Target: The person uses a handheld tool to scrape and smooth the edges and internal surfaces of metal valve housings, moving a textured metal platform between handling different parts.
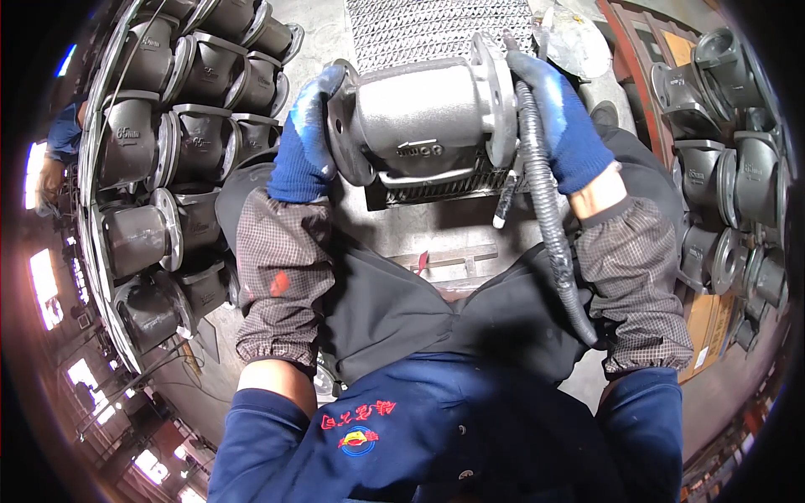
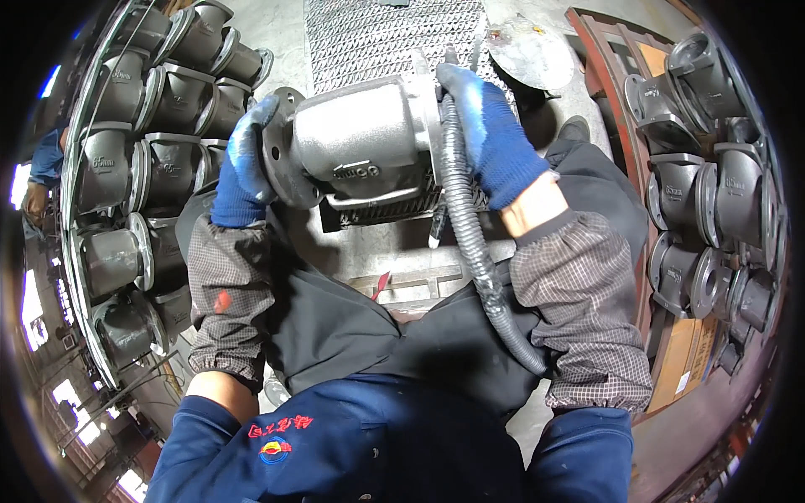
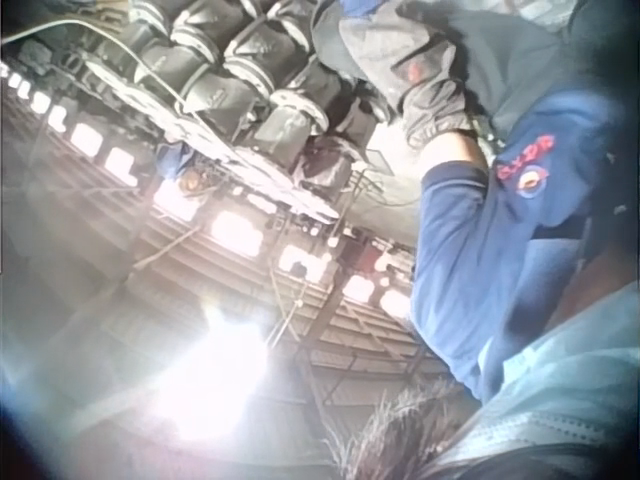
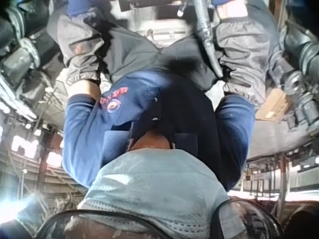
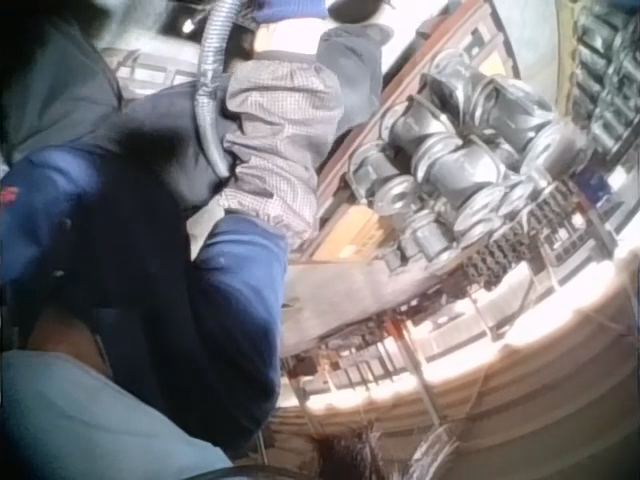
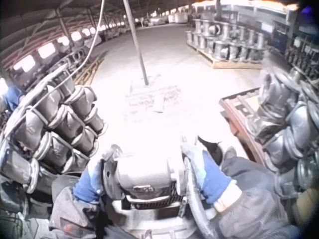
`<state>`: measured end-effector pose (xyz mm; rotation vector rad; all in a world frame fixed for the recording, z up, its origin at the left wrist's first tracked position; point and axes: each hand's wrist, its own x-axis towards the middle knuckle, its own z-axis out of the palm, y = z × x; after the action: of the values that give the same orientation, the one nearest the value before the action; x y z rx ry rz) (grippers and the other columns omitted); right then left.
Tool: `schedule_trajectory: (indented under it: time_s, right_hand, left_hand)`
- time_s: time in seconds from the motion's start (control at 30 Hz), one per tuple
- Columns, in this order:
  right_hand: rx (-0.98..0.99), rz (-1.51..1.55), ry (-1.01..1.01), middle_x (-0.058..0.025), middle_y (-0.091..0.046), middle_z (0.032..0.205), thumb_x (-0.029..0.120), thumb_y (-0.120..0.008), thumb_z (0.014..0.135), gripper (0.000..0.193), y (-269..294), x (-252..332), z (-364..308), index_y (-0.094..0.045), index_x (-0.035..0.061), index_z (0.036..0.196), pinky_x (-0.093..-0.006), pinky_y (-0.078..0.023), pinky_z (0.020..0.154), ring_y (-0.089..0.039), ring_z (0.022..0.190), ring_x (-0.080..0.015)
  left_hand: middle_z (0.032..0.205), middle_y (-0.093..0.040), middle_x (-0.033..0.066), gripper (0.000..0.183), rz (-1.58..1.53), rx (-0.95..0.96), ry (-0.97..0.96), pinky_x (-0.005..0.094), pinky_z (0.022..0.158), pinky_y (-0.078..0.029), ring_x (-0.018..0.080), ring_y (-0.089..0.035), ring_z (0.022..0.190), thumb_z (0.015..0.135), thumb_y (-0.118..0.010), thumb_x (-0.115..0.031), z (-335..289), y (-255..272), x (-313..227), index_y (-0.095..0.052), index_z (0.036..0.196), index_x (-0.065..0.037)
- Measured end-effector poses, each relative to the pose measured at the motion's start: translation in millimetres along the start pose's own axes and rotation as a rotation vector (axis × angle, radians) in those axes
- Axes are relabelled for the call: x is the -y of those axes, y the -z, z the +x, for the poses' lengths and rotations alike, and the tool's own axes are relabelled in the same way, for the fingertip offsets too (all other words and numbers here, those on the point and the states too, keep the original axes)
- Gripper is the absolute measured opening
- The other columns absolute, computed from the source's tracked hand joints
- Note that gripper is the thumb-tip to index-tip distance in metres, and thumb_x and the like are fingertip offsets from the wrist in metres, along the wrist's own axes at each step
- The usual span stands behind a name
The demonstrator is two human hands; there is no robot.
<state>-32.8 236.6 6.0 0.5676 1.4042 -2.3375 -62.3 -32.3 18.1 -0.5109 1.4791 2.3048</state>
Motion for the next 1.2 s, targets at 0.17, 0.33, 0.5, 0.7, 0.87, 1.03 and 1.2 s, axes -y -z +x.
schedule_trajectory:
  time_s: [0.17,0.33,0.5,0.7,0.87,1.03,1.2]
  right_hand:
    - [0.102,-0.183,0.181,-0.0157,-0.058,0.112,0.014,-0.047,0.092,0.031,1,10,-25,-0.049,0.0014,0.121,-0.0328,-0.048,0.088,-0.059,0.097,-0.0217]
    - [-0.007,-0.146,0.095,-0.0111,-0.065,0.093,0.029,-0.049,0.091,0.037,-16,15,-2,-0.057,0.0004,0.113,-0.0267,-0.052,0.070,-0.063,0.078,-0.0157]
    - [0.006,-0.026,0.084,-0.0176,-0.058,0.117,0.023,-0.041,0.095,0.041,-5,14,40,-0.050,-0.0024,0.125,-0.0292,-0.051,0.087,-0.062,0.098,-0.0198]
    - [0.007,-0.131,0.145,-0.0209,-0.062,0.104,0.032,-0.042,0.094,0.051,-21,5,38,-0.040,-0.0012,0.132,-0.0335,-0.059,0.066,-0.067,0.083,-0.0246]
    - [-0.120,-0.077,0.130,0.0009,-0.053,0.055,0.032,-0.055,0.089,0.029,-8,-3,69,-0.054,0.0064,0.101,-0.0207,-0.043,0.035,-0.047,0.036,-0.0079]
    - [-0.148,-0.132,0.109,-0.0023,-0.056,0.080,0.028,-0.056,0.088,0.026,-8,-3,58,-0.058,0.0045,0.098,-0.0219,-0.045,0.042,-0.053,0.058,-0.0098]
    - [-0.192,-0.059,0.115,-0.0012,-0.057,0.073,0.022,-0.054,0.087,0.020,-10,-6,36,-0.059,0.0022,0.090,-0.0203,-0.042,0.047,-0.052,0.055,-0.0078]
  left_hand:
    - [0.117,-0.057,0.0139,0.037,0.404,0.130,-0.541,0.0350,0.098,-0.042,0.0228,-0.055,0.109,0.092,-0.050,-0.022,-7,20,0,-0.051,0.122,0.001]
    - [0.104,-0.063,0.0095,0.027,-0.191,0.148,-0.065,0.0351,0.088,-0.048,0.0208,-0.060,0.095,0.089,-0.055,-0.021,6,7,-14,-0.059,0.110,-0.004]
    - [0.089,-0.063,0.0077,0.024,-0.132,0.109,-0.232,0.0322,0.078,-0.051,0.0193,-0.061,0.084,0.089,-0.054,-0.028,16,2,-8,-0.061,0.095,-0.005]
    - [0.105,-0.061,0.0108,0.039,0.000,0.078,-0.282,0.0303,0.084,-0.049,0.0197,-0.061,0.093,0.092,-0.050,-0.038,39,15,7,-0.059,0.108,-0.004]
    - [0.119,-0.055,0.0179,0.054,-0.060,0.091,-0.195,0.0366,0.094,-0.047,0.0248,-0.059,0.105,0.093,-0.047,-0.042,49,9,19,-0.044,0.128,-0.001]
    - [0.123,-0.053,0.0182,0.058,-0.024,0.013,-0.230,0.0370,0.094,-0.046,0.0260,-0.056,0.108,0.090,-0.052,-0.041,55,25,28,-0.042,0.130,-0.001]
    - [0.136,-0.044,0.0129,0.047,0.115,-0.033,-0.303,0.0339,0.107,-0.033,0.0219,-0.042,0.125,0.098,-0.041,-0.034,40,9,27,-0.043,0.133,-0.003]
